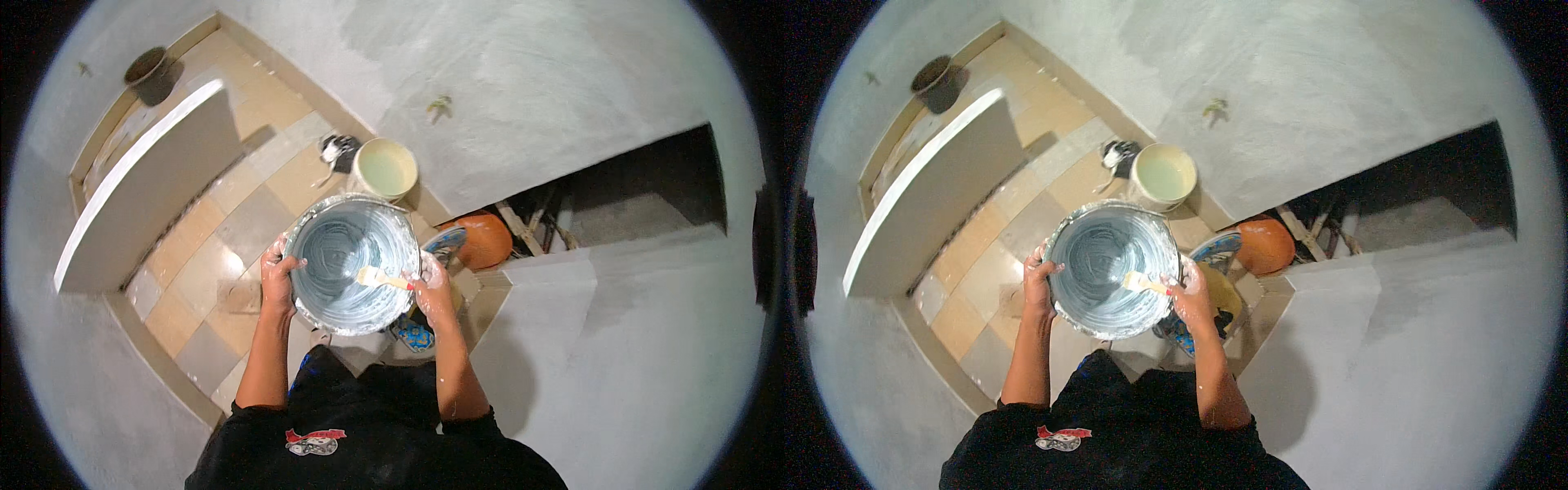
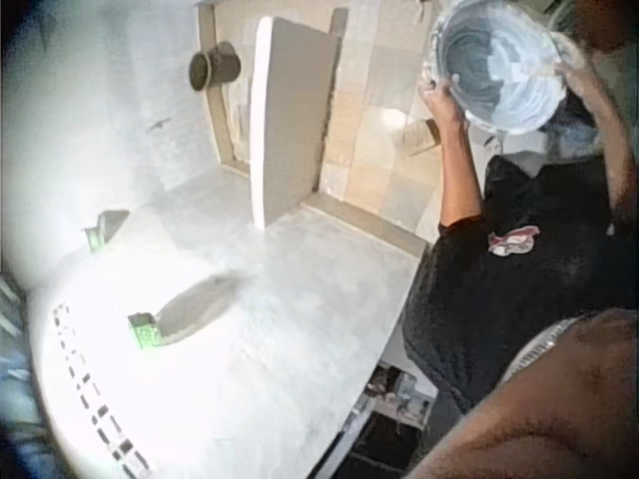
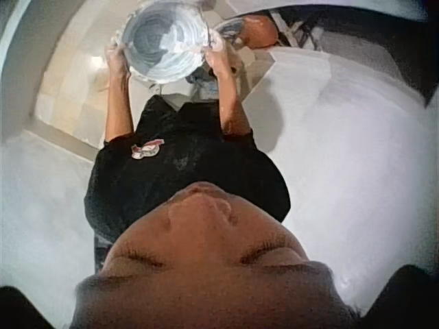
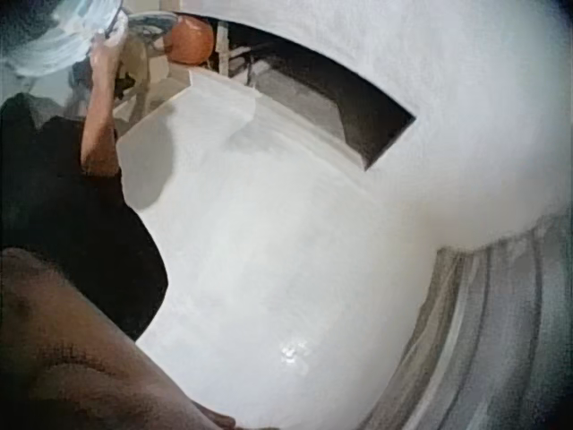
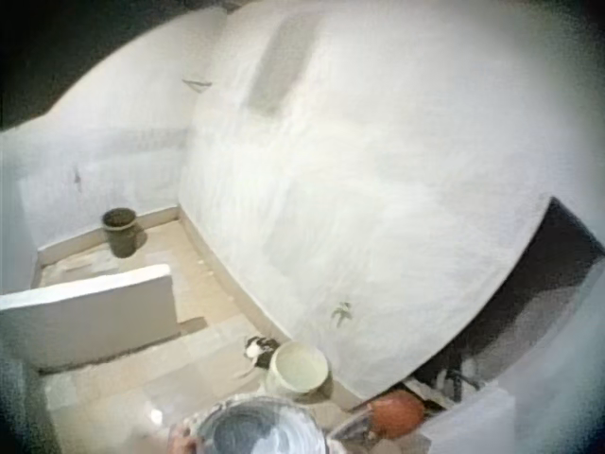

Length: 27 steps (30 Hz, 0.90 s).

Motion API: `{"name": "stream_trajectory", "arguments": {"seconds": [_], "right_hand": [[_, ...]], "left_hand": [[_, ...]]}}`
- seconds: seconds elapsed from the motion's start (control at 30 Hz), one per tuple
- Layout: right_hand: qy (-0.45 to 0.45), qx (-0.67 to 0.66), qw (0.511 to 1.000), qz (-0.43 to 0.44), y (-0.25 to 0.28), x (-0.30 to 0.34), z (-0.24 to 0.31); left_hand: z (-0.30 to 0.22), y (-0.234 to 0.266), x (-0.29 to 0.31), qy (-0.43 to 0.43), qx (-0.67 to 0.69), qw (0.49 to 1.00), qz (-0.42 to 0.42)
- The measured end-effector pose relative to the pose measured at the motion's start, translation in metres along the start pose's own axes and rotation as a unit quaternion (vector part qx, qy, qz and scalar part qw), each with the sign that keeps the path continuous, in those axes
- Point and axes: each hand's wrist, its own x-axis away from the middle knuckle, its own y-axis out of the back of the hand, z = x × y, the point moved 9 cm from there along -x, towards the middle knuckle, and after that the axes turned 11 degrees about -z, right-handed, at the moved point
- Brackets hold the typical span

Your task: The person applies a white substance to a wall using a brush, dipping the brush into a bucket, and later uses a cloth to wipe their hands and the brush inside the bucket.

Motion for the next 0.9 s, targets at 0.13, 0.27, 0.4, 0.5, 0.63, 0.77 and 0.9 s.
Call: {"name": "stream_trajectory", "arguments": {"seconds": [0.13,0.27,0.4,0.5,0.63,0.77,0.9], "right_hand": [[-0.047,-0.058,0.997,0.035,0.004,-0.025,-0.018],[-0.068,-0.072,0.993,0.068,0.008,-0.030,-0.022],[-0.066,-0.075,0.991,0.090,0.014,-0.039,-0.028],[-0.103,-0.085,0.984,0.119,0.011,-0.044,-0.059],[-0.094,-0.093,0.982,0.138,-0.006,-0.039,-0.058],[-0.087,-0.138,0.976,0.143,-0.007,-0.038,-0.063],[-0.105,-0.160,0.976,0.103,-0.002,-0.025,-0.080]], "left_hand": [[0.017,0.011,0.017,-0.028,-0.009,0.995,-0.098],[0.018,0.002,0.027,-0.046,-0.011,0.993,-0.111],[0.029,-0.001,0.025,-0.058,0.009,0.991,-0.122],[0.042,-0.001,0.017,-0.044,0.042,0.989,-0.134],[0.025,-0.011,0.015,-0.073,0.002,0.994,-0.087],[0.018,-0.022,0.009,-0.072,-0.030,0.995,-0.062],[0.020,-0.022,0.017,-0.014,-0.079,0.992,-0.099]]}}
